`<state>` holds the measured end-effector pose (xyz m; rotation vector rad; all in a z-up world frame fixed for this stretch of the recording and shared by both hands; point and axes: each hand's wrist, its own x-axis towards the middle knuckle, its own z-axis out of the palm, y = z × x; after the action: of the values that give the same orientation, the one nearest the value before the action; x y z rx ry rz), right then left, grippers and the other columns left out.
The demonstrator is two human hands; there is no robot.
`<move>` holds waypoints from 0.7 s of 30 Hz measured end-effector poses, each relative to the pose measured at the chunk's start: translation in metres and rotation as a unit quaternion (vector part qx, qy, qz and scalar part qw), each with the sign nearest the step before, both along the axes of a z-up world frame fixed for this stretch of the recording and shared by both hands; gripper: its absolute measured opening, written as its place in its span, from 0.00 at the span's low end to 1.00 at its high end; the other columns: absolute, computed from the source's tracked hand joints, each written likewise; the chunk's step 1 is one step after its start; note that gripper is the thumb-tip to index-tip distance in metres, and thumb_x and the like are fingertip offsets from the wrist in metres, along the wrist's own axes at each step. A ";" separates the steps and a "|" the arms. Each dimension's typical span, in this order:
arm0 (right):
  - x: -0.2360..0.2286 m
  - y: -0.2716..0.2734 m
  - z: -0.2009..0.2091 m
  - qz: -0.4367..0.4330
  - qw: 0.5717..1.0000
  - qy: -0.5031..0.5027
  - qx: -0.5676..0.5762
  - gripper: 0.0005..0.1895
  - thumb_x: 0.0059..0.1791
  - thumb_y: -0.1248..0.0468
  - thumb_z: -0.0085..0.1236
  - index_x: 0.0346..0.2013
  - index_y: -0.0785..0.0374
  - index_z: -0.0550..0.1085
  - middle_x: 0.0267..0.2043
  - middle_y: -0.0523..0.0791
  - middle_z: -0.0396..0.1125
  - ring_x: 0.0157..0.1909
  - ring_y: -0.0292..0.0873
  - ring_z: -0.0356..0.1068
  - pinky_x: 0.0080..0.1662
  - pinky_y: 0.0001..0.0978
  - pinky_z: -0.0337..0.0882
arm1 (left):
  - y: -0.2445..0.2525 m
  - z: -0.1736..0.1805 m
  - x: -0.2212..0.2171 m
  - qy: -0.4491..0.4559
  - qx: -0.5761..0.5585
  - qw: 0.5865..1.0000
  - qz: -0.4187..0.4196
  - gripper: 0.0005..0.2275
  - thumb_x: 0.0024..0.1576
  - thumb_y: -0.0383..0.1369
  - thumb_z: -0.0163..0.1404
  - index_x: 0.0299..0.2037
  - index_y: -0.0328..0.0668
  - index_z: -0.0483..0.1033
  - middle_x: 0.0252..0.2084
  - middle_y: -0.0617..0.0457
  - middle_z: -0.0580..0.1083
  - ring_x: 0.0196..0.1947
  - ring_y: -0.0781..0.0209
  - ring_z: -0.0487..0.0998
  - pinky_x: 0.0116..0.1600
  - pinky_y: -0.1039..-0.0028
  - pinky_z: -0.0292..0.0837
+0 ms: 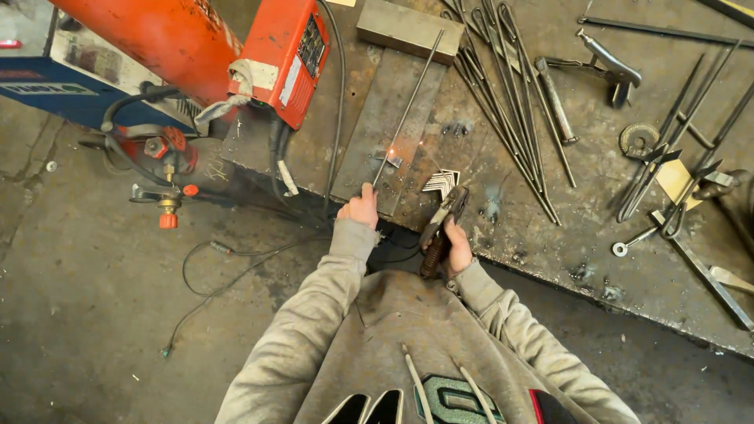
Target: The person stands at a metal workbench and arc welds small metal pieces, striking arcs that produce sparks and smoke, then repositions the workpiece and electrode holder between welds. They hold the workpiece steady with one hand while welding with the other and continue welding along the metal bar.
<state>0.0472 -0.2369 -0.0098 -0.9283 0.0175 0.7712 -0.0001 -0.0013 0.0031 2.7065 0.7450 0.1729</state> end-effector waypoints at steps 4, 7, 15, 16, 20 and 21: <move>-0.001 0.002 -0.006 0.008 1.000 0.004 -0.003 0.29 0.59 0.44 0.42 0.32 0.67 0.71 0.27 0.47 0.66 0.31 0.45 0.67 0.38 0.38 0.68 | 0.001 0.000 0.001 0.000 -0.012 1.000 -0.001 0.11 0.66 0.44 0.43 0.46 0.46 0.66 0.25 0.35 0.76 0.27 0.28 0.78 0.32 0.42 0.71; -0.002 0.004 -0.011 0.021 0.999 0.014 -0.027 0.27 0.59 0.45 0.44 0.33 0.67 0.71 0.27 0.47 0.67 0.31 0.45 0.68 0.38 0.38 0.70 | 0.001 0.003 0.002 0.017 -0.028 0.999 -0.001 0.12 0.67 0.44 0.43 0.46 0.45 0.66 0.26 0.35 0.77 0.28 0.28 0.78 0.32 0.41 0.72; -0.004 0.011 0.002 0.067 0.995 -0.015 -0.066 0.24 0.59 0.46 0.45 0.41 0.66 0.72 0.31 0.46 0.69 0.32 0.41 0.69 0.38 0.34 0.70 | -0.001 0.009 0.001 0.012 -0.021 1.000 -0.004 0.11 0.67 0.43 0.43 0.44 0.45 0.65 0.26 0.36 0.77 0.27 0.29 0.78 0.32 0.43 0.72; -0.004 0.011 0.002 0.067 0.995 -0.014 -0.066 0.24 0.59 0.46 0.45 0.41 0.66 0.72 0.31 0.46 0.69 0.32 0.41 0.69 0.38 0.34 0.70 | -0.001 0.010 0.001 0.013 -0.021 1.000 -0.003 0.11 0.67 0.43 0.43 0.44 0.45 0.65 0.26 0.36 0.77 0.27 0.29 0.78 0.32 0.43 0.72; -0.004 0.011 -0.001 0.056 0.996 0.010 -0.075 0.23 0.58 0.47 0.45 0.42 0.66 0.72 0.32 0.46 0.69 0.32 0.41 0.69 0.38 0.35 0.71 | -0.001 0.010 0.001 0.009 -0.021 1.000 -0.006 0.11 0.67 0.43 0.44 0.44 0.44 0.64 0.26 0.36 0.77 0.27 0.29 0.78 0.31 0.42 0.72; -0.003 0.010 -0.003 0.052 0.996 0.015 -0.077 0.23 0.57 0.47 0.46 0.42 0.66 0.72 0.33 0.46 0.70 0.32 0.41 0.69 0.38 0.35 0.71 | -0.001 0.009 0.001 0.015 -0.020 1.000 -0.005 0.12 0.67 0.43 0.44 0.44 0.44 0.64 0.26 0.37 0.77 0.27 0.29 0.78 0.31 0.42 0.71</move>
<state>0.0438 -0.2267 -0.0133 -1.0699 0.0551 0.8898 0.0005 -0.0025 0.0119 2.6803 0.7359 0.1130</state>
